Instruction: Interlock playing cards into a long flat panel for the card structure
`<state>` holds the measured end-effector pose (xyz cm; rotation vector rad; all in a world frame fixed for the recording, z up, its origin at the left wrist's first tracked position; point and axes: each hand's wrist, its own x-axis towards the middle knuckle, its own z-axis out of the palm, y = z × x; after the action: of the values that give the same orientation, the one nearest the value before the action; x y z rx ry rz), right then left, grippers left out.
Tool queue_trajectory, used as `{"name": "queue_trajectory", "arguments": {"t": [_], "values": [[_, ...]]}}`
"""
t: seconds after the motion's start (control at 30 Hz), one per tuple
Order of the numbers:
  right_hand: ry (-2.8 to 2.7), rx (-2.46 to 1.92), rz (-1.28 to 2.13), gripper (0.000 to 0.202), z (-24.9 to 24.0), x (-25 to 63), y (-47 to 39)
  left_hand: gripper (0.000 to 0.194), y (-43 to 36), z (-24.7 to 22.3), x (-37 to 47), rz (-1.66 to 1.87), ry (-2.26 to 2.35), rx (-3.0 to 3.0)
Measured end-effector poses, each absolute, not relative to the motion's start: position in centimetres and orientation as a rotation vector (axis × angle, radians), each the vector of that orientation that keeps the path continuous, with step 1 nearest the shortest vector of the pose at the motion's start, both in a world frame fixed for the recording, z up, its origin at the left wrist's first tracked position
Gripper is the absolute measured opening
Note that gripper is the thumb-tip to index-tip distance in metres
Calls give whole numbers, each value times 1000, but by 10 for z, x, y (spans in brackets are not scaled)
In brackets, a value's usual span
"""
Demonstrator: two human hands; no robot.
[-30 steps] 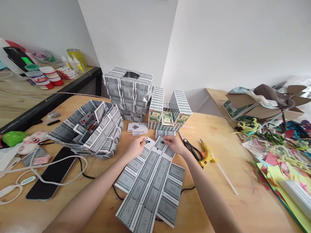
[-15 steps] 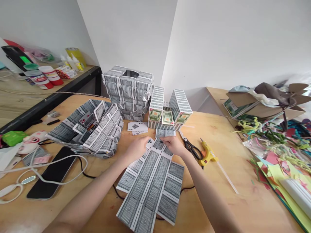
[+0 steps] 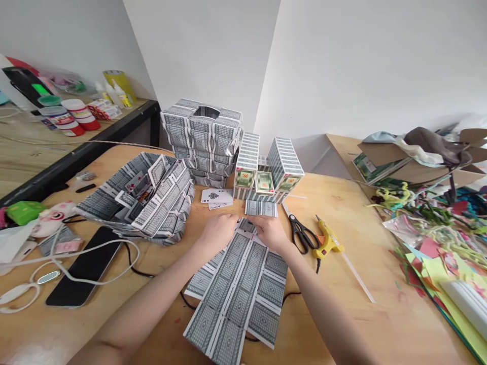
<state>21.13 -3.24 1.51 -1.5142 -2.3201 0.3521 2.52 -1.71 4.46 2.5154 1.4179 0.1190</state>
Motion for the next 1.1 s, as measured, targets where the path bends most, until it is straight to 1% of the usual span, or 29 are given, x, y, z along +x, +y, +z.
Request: {"name": "queue_trajectory", "arguments": {"t": [0.17, 0.27, 0.37, 0.57, 0.7, 0.87, 1.1], "values": [[-2307, -1531, 303, 41, 13, 210, -34, 27, -13, 52, 25, 84, 1367, 2531], [-2280, -1537, 316, 43, 12, 211, -35, 34, -12, 51, 24, 185, 1299, 2495], [-2243, -1556, 331, 40, 12, 213, -35, 40, -13, 45, 23, 281, 1292, 2399], [-2177, -1547, 347, 34, 10, 214, -35, 19, -12, 33, 22, 484, 1409, 2246], [-2188, -1539, 334, 33, 8, 214, -36, 18, -11, 35, 24, 598, 1384, 2242], [-2201, -1536, 264, 36, 5, 212, -36, 21, -10, 36, 26, 584, 1402, 2249], [-2199, -1531, 267, 36, 5, 210, -37, 24, -8, 36, 27, 492, 1448, 2250]]}}
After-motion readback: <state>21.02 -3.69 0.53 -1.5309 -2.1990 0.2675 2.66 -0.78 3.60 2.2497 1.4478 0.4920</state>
